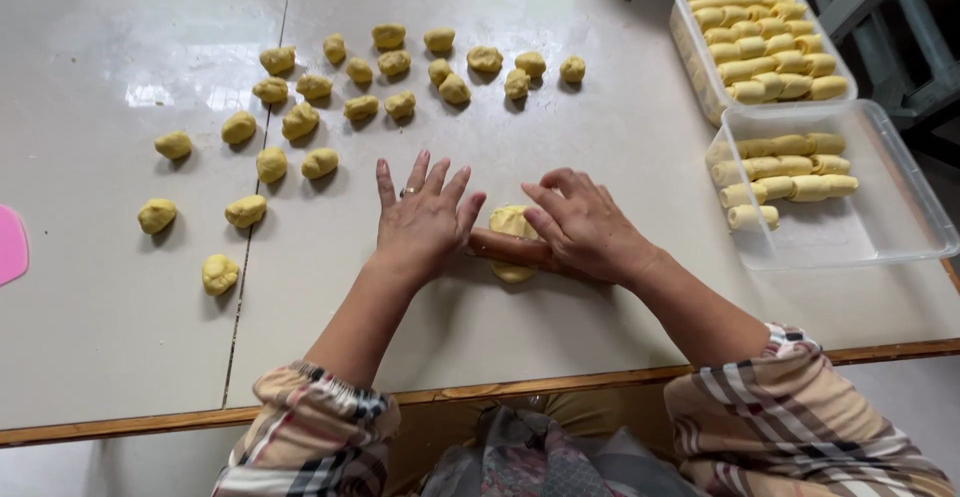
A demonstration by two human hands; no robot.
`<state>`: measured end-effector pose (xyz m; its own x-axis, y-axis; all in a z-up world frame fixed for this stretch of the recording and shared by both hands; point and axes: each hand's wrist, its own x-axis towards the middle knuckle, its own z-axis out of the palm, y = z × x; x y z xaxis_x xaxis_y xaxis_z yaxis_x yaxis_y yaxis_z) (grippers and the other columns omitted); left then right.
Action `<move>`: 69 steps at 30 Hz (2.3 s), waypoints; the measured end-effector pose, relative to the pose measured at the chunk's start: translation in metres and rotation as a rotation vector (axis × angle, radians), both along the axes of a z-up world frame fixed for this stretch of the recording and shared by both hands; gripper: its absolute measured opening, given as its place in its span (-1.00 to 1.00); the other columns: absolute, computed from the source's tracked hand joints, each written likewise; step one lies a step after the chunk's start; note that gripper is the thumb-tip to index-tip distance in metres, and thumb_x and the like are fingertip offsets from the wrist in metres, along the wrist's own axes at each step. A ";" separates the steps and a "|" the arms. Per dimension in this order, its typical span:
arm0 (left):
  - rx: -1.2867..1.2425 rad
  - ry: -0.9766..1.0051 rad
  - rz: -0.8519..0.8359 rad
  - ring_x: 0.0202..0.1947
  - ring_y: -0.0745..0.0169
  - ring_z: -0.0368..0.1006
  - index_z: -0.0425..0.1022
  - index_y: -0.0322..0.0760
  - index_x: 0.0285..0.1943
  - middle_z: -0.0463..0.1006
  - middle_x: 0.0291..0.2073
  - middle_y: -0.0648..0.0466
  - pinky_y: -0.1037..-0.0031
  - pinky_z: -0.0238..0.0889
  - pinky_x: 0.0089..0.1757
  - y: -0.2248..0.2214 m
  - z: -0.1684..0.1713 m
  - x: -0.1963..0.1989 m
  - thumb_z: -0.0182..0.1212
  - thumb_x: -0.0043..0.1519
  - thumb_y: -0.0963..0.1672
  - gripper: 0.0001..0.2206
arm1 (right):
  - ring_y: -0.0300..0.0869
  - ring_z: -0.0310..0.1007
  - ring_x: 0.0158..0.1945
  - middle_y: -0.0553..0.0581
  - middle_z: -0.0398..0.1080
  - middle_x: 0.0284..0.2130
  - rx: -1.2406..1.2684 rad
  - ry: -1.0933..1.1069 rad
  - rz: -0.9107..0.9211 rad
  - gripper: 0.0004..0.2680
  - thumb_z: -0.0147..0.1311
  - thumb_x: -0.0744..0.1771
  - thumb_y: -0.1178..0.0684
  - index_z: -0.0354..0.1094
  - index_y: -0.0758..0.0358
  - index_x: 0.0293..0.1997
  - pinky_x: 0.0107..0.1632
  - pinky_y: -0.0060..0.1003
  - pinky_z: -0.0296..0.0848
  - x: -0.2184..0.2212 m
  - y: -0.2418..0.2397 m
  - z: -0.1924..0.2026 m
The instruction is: Rolling out small dough balls with a rolling pin and rolling them into small cylindrical shapes.
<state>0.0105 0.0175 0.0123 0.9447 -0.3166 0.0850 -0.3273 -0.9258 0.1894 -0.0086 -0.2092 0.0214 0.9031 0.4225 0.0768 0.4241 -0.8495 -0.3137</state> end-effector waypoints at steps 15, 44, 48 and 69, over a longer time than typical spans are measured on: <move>-0.045 -0.111 -0.047 0.43 -0.10 -0.30 -0.02 -0.31 0.41 -0.05 0.41 -0.14 0.12 -0.53 0.28 0.024 -0.031 -0.103 -0.45 0.20 0.29 -0.20 | 0.10 -0.08 0.38 0.30 0.01 0.30 -0.175 -0.515 0.070 -0.55 -0.44 0.38 -0.26 0.00 0.22 0.32 0.32 0.14 -0.23 -0.092 0.028 -0.023; -0.090 -0.427 -0.122 0.43 -0.05 -0.20 -0.02 -0.31 0.43 -0.01 0.41 -0.11 0.02 -0.43 0.29 0.025 -0.010 -0.159 -0.29 0.27 0.17 -0.32 | -0.01 0.38 -0.07 0.20 0.34 0.00 -0.073 -0.542 0.186 -0.71 -0.15 0.31 0.10 0.22 0.22 0.16 0.04 -0.02 0.13 -0.153 0.023 -0.007; -0.275 -0.504 -0.118 0.41 -0.11 -0.17 0.09 -0.29 0.40 0.06 0.37 -0.13 0.09 -0.54 0.27 0.016 0.037 -0.130 -0.31 0.28 0.17 -0.36 | -0.14 0.42 -0.15 -0.01 0.38 -0.20 0.013 -0.569 0.148 -0.71 -0.06 0.32 -0.02 0.25 0.04 0.18 -0.06 -0.12 0.29 -0.104 0.004 -0.006; 0.077 0.165 0.113 0.44 -0.06 -0.32 0.05 -0.38 0.39 -0.01 0.39 -0.18 0.02 -0.60 0.27 -0.025 -0.024 0.022 -0.56 0.28 0.15 -0.32 | 0.04 -0.16 0.42 0.21 0.03 0.30 -0.280 -0.465 0.101 -0.55 -0.49 0.37 -0.27 -0.02 0.06 0.37 0.31 0.27 -0.35 0.004 0.006 0.003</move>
<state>0.0327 -0.0077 -0.0120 0.9737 -0.2074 -0.0946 -0.1909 -0.9687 0.1588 -0.0048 -0.2036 0.0248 0.7549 0.5668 0.3299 0.5478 -0.8216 0.1578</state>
